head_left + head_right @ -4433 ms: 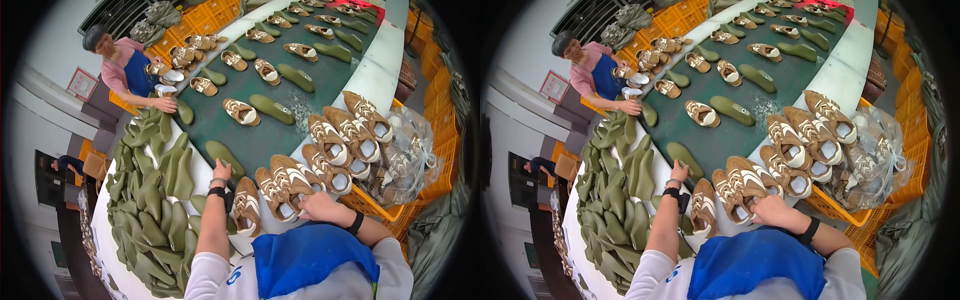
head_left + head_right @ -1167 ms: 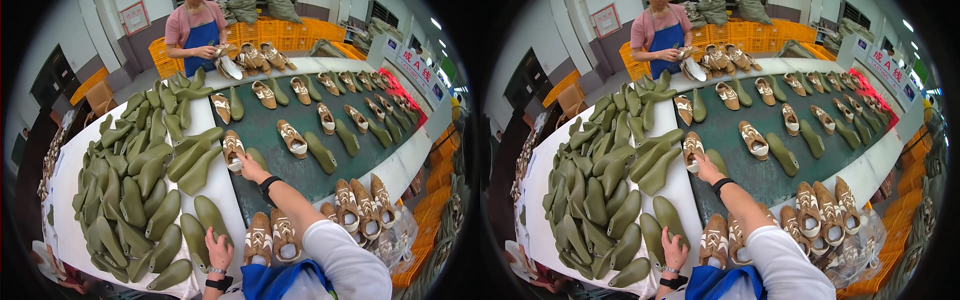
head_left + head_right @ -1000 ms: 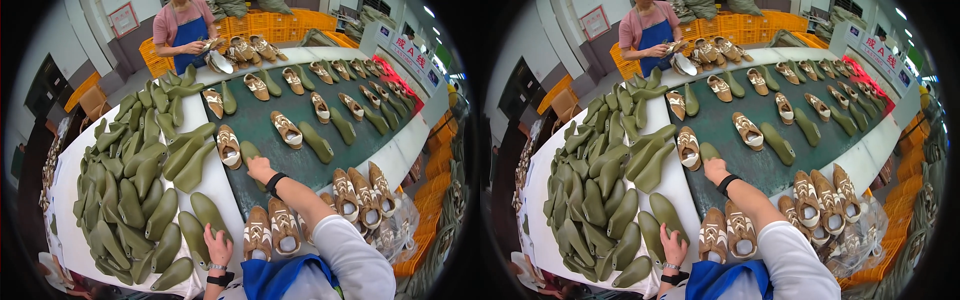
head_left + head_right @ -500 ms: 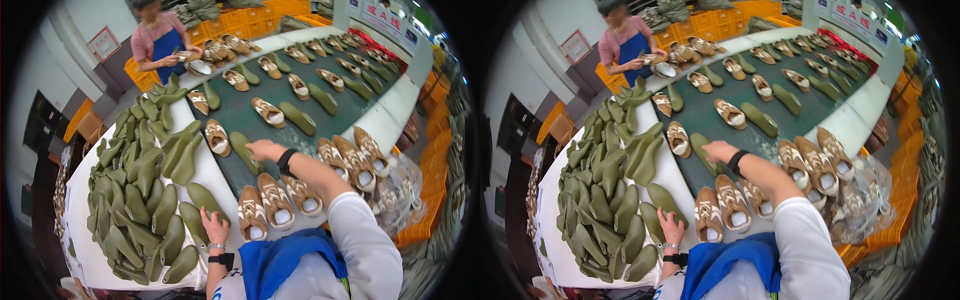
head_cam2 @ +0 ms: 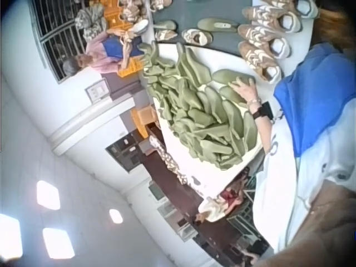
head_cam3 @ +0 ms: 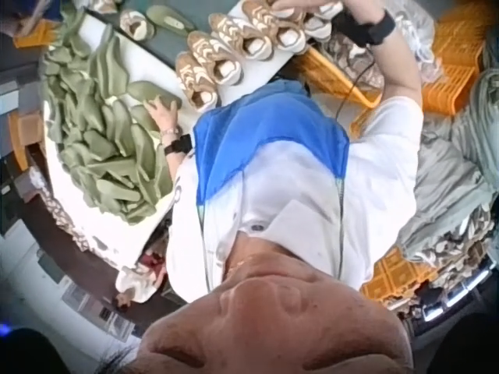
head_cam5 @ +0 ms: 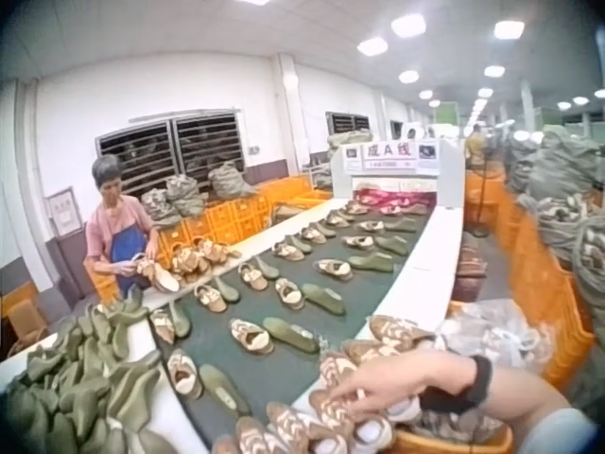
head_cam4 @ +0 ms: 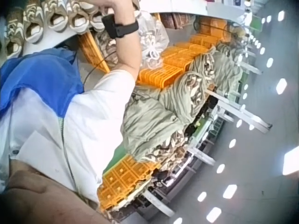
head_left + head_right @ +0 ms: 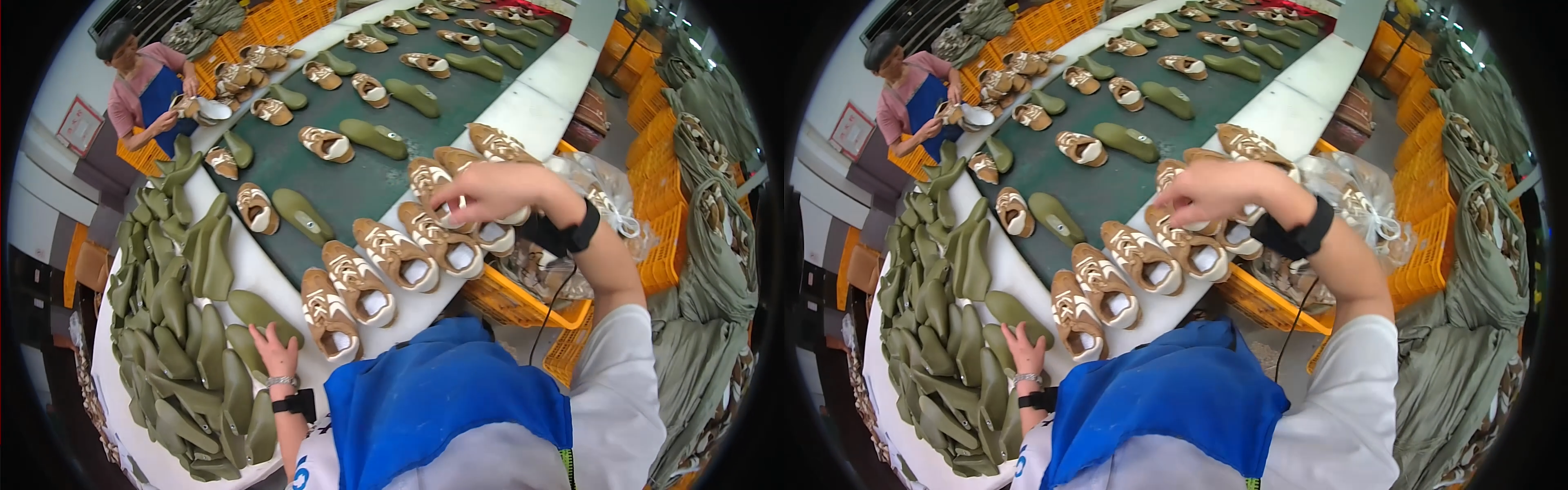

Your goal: Picking up shoes from a large bag and placing them onto lasts on a conveyor table in a factory setting.

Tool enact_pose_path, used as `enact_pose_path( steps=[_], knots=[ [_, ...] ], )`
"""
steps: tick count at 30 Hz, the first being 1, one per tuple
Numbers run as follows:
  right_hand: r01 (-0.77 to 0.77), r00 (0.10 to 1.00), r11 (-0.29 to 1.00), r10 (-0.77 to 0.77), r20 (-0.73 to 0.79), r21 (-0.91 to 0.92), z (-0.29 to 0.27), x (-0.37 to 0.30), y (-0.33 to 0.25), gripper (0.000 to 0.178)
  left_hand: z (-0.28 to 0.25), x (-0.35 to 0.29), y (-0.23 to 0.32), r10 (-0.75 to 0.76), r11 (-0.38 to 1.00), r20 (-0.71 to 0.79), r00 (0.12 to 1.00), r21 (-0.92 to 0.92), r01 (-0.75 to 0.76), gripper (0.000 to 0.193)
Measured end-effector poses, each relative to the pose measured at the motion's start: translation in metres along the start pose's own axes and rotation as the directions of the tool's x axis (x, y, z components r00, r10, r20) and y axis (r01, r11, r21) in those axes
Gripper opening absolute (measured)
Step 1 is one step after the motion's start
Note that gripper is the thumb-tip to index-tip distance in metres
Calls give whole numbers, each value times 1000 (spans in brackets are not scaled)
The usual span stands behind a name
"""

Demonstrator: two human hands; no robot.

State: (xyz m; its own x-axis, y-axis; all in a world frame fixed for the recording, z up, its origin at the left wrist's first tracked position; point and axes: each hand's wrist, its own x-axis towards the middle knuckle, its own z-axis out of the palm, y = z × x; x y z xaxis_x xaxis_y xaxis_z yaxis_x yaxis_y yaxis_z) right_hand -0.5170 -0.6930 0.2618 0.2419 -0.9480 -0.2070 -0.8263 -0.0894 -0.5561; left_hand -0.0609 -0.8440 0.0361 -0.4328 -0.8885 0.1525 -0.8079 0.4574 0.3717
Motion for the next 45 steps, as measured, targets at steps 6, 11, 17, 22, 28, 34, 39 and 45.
enact_pose_path(
  steps=[6, 11, 17, 22, 28, 34, 39, 45],
  knots=[
    [-131, 967, 991, 125, -221, -10, 118, -39, 41, 35, -4, -31, 26, 146, 970, 147, 978, 174, -171, 57],
    [-2, 940, 999, 18, -342, 49, 198, 9, 19, 40, 10, -34, 69, -21, 924, 316, 949, 368, -102, 39],
    [-122, 987, 983, 105, -122, -140, 210, 39, 21, 37, 21, -30, 87, -14, 985, 515, 857, -142, 101, 44],
    [-123, 992, 984, 118, -45, -131, 204, 30, 31, 29, 27, -29, 82, -8, 982, 512, 859, -156, 102, 39],
    [-17, 998, 970, 32, 60, -241, 189, 41, 10, 29, 2, -51, 68, -62, 983, 492, 868, -119, 138, 37],
    [10, 992, 960, -46, -121, -279, 183, 69, -13, 38, -31, -50, 43, -94, 983, -92, 991, -167, 77, 37],
    [52, 996, 951, -70, -48, -306, 207, 87, -22, 47, -25, -34, -12, -505, 852, -161, 848, 67, 519, 68],
    [43, 988, 972, -77, -137, -233, 215, 95, -17, 44, -8, -6, -34, -606, 795, -109, 788, -125, 594, 86]
  ],
)
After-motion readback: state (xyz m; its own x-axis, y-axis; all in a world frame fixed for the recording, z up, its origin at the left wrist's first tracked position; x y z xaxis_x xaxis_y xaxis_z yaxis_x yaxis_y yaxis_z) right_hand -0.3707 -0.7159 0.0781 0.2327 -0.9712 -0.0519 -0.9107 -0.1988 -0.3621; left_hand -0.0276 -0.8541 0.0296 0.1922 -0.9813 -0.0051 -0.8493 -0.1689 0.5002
